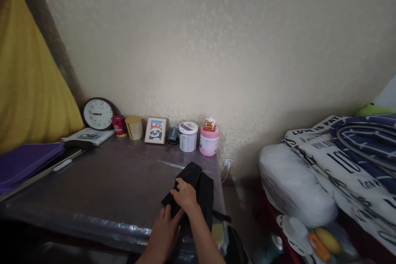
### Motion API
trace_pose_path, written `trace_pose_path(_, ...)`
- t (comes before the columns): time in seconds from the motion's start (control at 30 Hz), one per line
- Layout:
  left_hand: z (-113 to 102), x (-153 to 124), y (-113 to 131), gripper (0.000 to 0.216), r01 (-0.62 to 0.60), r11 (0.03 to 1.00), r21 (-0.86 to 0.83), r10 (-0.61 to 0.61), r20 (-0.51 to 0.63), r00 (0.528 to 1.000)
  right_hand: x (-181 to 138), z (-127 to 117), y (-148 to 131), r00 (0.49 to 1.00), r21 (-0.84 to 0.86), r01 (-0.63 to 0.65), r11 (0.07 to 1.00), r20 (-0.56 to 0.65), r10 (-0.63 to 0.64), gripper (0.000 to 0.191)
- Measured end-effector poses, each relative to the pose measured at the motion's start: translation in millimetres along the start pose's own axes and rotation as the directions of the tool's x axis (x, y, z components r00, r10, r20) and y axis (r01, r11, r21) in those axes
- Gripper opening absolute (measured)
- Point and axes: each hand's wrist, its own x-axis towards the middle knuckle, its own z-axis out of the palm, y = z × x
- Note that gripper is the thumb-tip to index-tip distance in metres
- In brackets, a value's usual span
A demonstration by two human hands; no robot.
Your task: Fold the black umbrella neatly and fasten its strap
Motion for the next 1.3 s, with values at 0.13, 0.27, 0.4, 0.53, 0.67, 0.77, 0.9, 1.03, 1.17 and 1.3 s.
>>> trace_pose_path(0.13, 8, 0, -2, 0.048, 0.011, 1.0, 0.004, -0.011, -0.049, 0.999, -11, -4, -5, 0.991, -0.006, 0.13, 0.991, 0.035, -0.13, 0.032)
trace_pose_path(0.27, 14, -2, -5, 0.043, 0.005, 1.0, 0.008, -0.004, -0.102, 0.995, -30, -10, 1, 0.927, 0.156, 0.372, 0.915, -0.008, -0.375, 0.023)
trace_pose_path(0.4, 18, -3, -8, 0.05, -0.006, 1.0, -0.004, 0.006, -0.141, 0.99, -45, -11, 19, 0.835, 0.085, 0.534, 0.841, -0.204, -0.51, 0.023)
trace_pose_path(0.53, 19, -4, -8, 0.057, -0.003, 0.999, -0.038, -0.003, -0.143, 0.99, -32, -10, 42, 0.795, -0.074, 0.566, 0.821, -0.215, -0.568, 0.024)
trace_pose_path(0.67, 21, -3, -7, 0.058, 0.011, 0.999, -0.047, -0.017, -0.117, 0.993, 3, -13, 58, 0.811, -0.162, 0.523, 0.837, -0.205, -0.547, 0.026)
trace_pose_path(0.77, 21, -2, -8, 0.059, 0.032, 0.998, -0.046, -0.036, -0.105, 0.994, 29, -15, 66, 0.821, -0.212, 0.486, 0.848, -0.224, -0.526, 0.028)
trace_pose_path(0.9, 20, -1, -9, 0.058, 0.054, 0.996, -0.064, -0.058, -0.052, 0.997, 55, -16, 73, 0.854, -0.254, 0.412, 0.875, -0.229, -0.468, 0.029)
trace_pose_path(1.03, 15, -1, -7, 0.057, 0.069, 0.995, -0.074, -0.07, -0.006, 0.998, 73, -22, 74, 0.92, -0.302, 0.266, 0.916, -0.205, -0.334, 0.03)
trace_pose_path(1.17, 11, -1, -3, 0.057, 0.099, 0.992, -0.078, -0.098, 0.021, 0.995, 71, -26, 61, 0.915, -0.362, 0.094, 0.928, -0.336, -0.224, 0.031)
trace_pose_path(1.3, 11, -2, -4, 0.056, 0.084, 0.994, -0.074, -0.087, -0.031, 0.996, 31, -13, 34, 0.894, -0.308, 0.28, 0.909, -0.262, -0.364, 0.029)
